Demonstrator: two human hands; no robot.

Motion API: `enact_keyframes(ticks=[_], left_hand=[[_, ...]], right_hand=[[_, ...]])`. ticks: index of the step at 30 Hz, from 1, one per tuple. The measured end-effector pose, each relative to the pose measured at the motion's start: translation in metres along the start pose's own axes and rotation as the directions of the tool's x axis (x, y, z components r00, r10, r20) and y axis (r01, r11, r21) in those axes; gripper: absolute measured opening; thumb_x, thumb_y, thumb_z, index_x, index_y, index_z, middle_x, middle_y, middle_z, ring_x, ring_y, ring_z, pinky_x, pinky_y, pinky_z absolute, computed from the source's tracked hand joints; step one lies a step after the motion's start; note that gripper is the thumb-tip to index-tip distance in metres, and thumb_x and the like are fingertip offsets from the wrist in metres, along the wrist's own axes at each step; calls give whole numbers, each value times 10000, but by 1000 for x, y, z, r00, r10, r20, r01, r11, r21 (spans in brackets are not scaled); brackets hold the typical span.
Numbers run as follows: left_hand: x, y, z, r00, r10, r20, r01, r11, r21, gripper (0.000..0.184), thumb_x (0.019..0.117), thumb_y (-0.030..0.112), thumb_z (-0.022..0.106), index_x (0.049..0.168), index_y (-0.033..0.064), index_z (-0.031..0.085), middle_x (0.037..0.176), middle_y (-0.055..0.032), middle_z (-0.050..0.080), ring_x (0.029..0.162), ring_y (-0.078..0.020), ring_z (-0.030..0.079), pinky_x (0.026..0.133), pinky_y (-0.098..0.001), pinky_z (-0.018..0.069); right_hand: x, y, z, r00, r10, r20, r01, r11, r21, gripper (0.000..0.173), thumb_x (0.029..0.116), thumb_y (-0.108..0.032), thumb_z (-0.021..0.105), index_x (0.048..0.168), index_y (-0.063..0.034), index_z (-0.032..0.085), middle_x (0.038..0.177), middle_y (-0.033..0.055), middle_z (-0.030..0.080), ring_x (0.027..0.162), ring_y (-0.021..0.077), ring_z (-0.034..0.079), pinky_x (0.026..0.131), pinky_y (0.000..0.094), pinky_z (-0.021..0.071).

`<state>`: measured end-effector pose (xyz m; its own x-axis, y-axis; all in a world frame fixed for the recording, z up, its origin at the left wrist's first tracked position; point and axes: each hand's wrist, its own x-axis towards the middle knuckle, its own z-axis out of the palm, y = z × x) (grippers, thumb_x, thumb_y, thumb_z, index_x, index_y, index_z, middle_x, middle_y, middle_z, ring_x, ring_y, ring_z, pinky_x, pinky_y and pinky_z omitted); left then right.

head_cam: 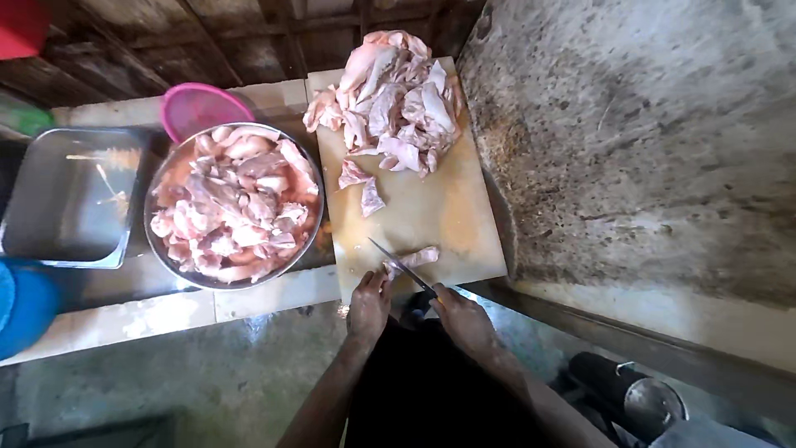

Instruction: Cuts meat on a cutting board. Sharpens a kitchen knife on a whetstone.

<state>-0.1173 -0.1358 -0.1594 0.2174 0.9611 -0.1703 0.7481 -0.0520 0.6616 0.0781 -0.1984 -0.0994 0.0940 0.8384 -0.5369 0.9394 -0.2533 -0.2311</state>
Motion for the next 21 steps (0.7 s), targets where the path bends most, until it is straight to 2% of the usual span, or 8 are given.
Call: enact_keyframes(ticks=[3,8,10,12,15,17,19,21], left_hand=[[0,2,-1,1000,0,14,-1,1000,6,128,964,140,675,1024,57,751,966,-101,708,831,-201,720,776,-370,627],[1,1,-4,998,-25,51,28,998,-61,148,983,147,663,1074,63,744,995,-113,697,821,-205,714,768,-366,626],[-1,1,-1,1000,-9,28,11,998,-60,139,975,140,672,1064,62,744,982,-110,693,809,-202,714,759,-365,628],[-1,5,-2,999,-7,34,9,999,-44,139,964,113,671,1059,43,744,987,-125,697,822,-221,720,769,-382,628],[2,15,-7,993,-33,114,35,999,-12,163,983,92,640,1099,37,742,1007,-137,702,849,-246,727,797,-396,624],[8,19,-9,983,-51,176,51,999,6,182,1006,106,604,1118,52,736,1029,-134,699,889,-252,723,827,-401,618],[11,20,-14,974,-58,221,48,998,49,198,1018,120,584,1139,62,729,1052,-136,698,928,-261,722,848,-407,613],[14,18,-23,960,-66,270,40,994,101,187,1012,116,584,1124,52,718,1069,-140,695,952,-273,719,864,-416,606]], right_hand=[[-4,13,2,999,-34,5,34,999,-40,367,1078,-364,494,1299,-99,620,1095,174,722,897,375,741,746,551,607],[-28,35,-2,997,-78,-14,77,994,-78,363,1067,-341,514,1294,-90,646,1060,183,727,814,389,741,675,562,604],[-23,23,-9,999,-30,35,35,988,-148,359,1079,-332,491,1329,-108,617,1095,188,720,841,394,739,698,561,602],[-15,6,-11,1000,-2,14,5,977,-213,349,1083,-313,497,1341,-108,613,1078,201,718,848,402,738,702,557,601],[3,-28,-12,999,30,10,-27,968,-251,349,1083,-305,512,1387,-155,597,1109,190,704,865,385,730,723,534,593],[18,-47,-16,998,53,36,-42,965,-261,317,1084,-281,502,1364,-155,585,1136,180,688,875,375,727,732,522,595],[26,-44,-13,998,57,40,-44,962,-268,289,1081,-270,505,1341,-166,574,1144,167,684,877,367,728,727,520,596],[15,-17,-8,998,40,47,-27,967,-251,367,1083,-274,496,1440,-197,538,1161,195,683,883,397,725,728,552,594]])
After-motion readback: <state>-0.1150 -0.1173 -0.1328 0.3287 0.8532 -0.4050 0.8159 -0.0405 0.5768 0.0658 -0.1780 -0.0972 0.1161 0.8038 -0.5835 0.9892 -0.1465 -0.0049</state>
